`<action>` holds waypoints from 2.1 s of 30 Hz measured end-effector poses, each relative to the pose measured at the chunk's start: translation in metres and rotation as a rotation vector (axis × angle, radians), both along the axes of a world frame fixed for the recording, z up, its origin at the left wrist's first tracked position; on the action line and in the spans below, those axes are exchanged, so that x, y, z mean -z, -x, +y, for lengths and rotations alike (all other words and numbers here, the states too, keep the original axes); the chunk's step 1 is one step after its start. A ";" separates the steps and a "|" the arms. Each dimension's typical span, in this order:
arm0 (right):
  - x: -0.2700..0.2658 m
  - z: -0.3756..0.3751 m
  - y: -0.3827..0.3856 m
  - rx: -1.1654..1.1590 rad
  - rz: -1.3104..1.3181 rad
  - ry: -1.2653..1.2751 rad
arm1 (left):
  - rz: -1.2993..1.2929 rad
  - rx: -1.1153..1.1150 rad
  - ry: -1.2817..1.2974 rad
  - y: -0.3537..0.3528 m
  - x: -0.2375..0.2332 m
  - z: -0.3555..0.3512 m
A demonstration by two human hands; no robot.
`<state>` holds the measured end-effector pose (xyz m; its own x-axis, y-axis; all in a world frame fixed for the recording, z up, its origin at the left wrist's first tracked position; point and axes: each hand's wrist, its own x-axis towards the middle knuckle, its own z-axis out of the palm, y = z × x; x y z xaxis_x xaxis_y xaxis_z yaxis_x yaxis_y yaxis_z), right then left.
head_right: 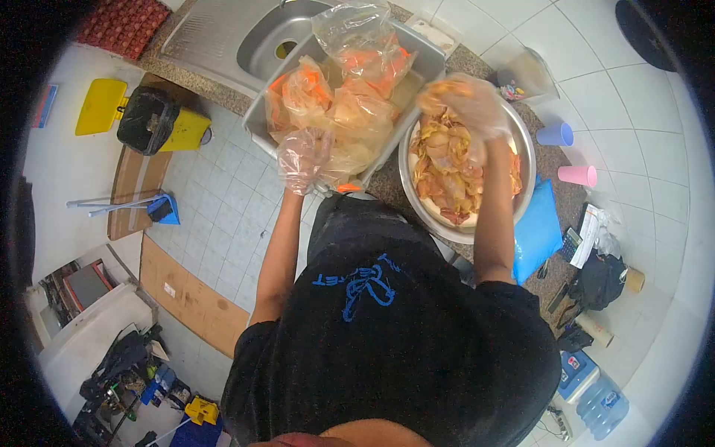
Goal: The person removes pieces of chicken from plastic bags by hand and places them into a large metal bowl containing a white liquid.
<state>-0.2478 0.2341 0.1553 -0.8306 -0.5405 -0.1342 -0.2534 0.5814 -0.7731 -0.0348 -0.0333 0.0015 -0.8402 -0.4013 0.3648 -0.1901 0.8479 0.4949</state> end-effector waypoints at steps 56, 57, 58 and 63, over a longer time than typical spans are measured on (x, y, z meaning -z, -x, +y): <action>0.182 0.154 -0.020 0.124 0.809 -0.441 | 0.045 0.019 -0.058 0.002 -0.006 0.001; 0.169 0.153 -0.017 0.130 0.810 -0.443 | 0.047 0.025 -0.058 0.004 -0.007 0.001; 0.138 0.141 -0.015 0.063 0.541 -0.593 | 0.079 0.040 -0.086 0.004 -0.009 0.000; 0.095 0.036 -0.031 0.091 0.553 -0.088 | 0.127 0.068 -0.141 -0.002 -0.011 -0.003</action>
